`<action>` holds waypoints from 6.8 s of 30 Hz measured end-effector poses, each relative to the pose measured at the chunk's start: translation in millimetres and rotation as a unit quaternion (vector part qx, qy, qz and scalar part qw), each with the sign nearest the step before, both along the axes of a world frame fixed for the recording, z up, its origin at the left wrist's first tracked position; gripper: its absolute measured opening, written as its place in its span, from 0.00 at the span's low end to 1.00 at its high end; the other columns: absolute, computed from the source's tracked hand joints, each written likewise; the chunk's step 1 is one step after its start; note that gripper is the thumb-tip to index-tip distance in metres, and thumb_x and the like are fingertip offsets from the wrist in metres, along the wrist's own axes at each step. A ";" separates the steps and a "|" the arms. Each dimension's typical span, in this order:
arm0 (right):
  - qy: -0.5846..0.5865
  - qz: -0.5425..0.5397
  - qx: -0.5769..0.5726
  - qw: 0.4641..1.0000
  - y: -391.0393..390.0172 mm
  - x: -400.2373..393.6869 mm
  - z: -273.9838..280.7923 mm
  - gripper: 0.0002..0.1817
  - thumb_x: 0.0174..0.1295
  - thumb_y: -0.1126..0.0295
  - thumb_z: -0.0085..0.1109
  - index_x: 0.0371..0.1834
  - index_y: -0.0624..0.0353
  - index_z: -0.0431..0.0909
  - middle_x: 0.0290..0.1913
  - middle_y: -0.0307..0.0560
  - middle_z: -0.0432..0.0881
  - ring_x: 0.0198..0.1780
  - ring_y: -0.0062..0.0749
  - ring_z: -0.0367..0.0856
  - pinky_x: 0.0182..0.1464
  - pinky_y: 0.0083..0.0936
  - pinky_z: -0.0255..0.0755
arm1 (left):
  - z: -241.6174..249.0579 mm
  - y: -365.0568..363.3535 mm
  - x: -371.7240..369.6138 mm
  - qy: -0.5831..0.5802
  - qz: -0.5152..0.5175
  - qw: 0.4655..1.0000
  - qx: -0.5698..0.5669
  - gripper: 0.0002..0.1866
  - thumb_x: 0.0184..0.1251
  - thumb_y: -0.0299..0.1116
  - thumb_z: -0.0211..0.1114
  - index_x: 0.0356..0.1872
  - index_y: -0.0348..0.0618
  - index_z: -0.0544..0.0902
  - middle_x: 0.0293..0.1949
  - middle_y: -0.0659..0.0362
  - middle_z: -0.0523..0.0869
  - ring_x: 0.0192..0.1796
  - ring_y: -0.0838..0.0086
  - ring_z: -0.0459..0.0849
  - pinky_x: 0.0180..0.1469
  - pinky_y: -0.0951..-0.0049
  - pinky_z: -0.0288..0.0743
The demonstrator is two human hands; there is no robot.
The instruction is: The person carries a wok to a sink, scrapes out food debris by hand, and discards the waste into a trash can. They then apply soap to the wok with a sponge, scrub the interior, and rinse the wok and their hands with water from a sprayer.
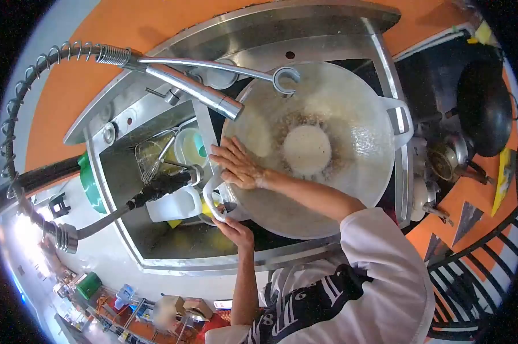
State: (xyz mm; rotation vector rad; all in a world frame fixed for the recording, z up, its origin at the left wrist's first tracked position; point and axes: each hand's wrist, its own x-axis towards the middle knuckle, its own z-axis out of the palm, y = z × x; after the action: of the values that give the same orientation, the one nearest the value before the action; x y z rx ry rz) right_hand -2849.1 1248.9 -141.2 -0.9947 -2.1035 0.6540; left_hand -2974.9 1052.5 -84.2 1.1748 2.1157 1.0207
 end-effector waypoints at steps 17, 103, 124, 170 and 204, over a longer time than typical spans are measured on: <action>-0.156 -0.153 -0.160 0.963 -70.1 44.6 -24.0 0.41 0.77 0.45 0.45 0.83 0.62 0.51 0.85 0.62 0.45 0.84 0.63 0.42 0.82 0.57 0.39 | 168.7 199.6 -28.7 -0.122 -0.121 0.956 0.236 0.41 0.62 0.35 0.75 0.73 0.34 0.64 0.67 0.45 0.77 0.72 0.61 0.73 0.76 0.60 0.60; -0.026 -0.285 0.021 0.958 65.2 39.8 11.9 0.45 0.63 0.69 0.66 0.83 0.53 0.54 0.84 0.57 0.48 0.83 0.60 0.48 0.82 0.62 0.43 | 205.0 257.2 76.4 -0.209 -0.090 0.957 0.178 0.27 0.84 0.48 0.54 0.23 0.41 0.78 0.23 0.64 0.75 0.28 0.80 0.69 0.35 0.77 0.62; -0.114 -0.132 0.005 0.985 48.8 77.0 40.8 0.43 0.74 0.52 0.55 0.84 0.58 0.48 0.85 0.54 0.48 0.85 0.55 0.44 0.82 0.55 0.43 | 203.2 248.1 99.5 -0.049 -0.288 0.949 0.120 0.14 0.78 0.35 0.60 0.51 0.37 0.88 0.35 0.49 0.90 0.41 0.70 0.89 0.48 0.69 0.80; -0.213 -0.279 0.071 0.934 99.4 129.3 15.1 0.37 0.71 0.49 0.56 0.79 0.54 0.63 0.83 0.48 0.57 0.83 0.52 0.50 0.82 0.62 0.38 | 214.0 236.2 152.4 -0.273 -0.250 0.812 0.451 0.25 0.83 0.51 0.54 0.26 0.45 0.64 0.20 0.60 0.71 0.17 0.77 0.69 0.22 0.75 0.63; -0.136 -0.702 -0.013 0.699 65.9 251.9 22.7 0.35 0.73 0.55 0.54 0.78 0.63 0.62 0.83 0.58 0.53 0.85 0.57 0.44 0.81 0.65 0.34 | 215.8 278.6 231.3 -0.269 -0.326 0.764 0.487 0.24 0.85 0.50 0.50 0.26 0.48 0.63 0.20 0.61 0.70 0.18 0.75 0.67 0.22 0.72 0.63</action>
State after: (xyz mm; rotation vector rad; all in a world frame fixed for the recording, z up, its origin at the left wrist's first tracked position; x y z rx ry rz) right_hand -2597.1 1314.8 -118.5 -2.3235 -0.9089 -0.2991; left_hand -2743.6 1331.1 131.6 1.6010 0.5335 1.8425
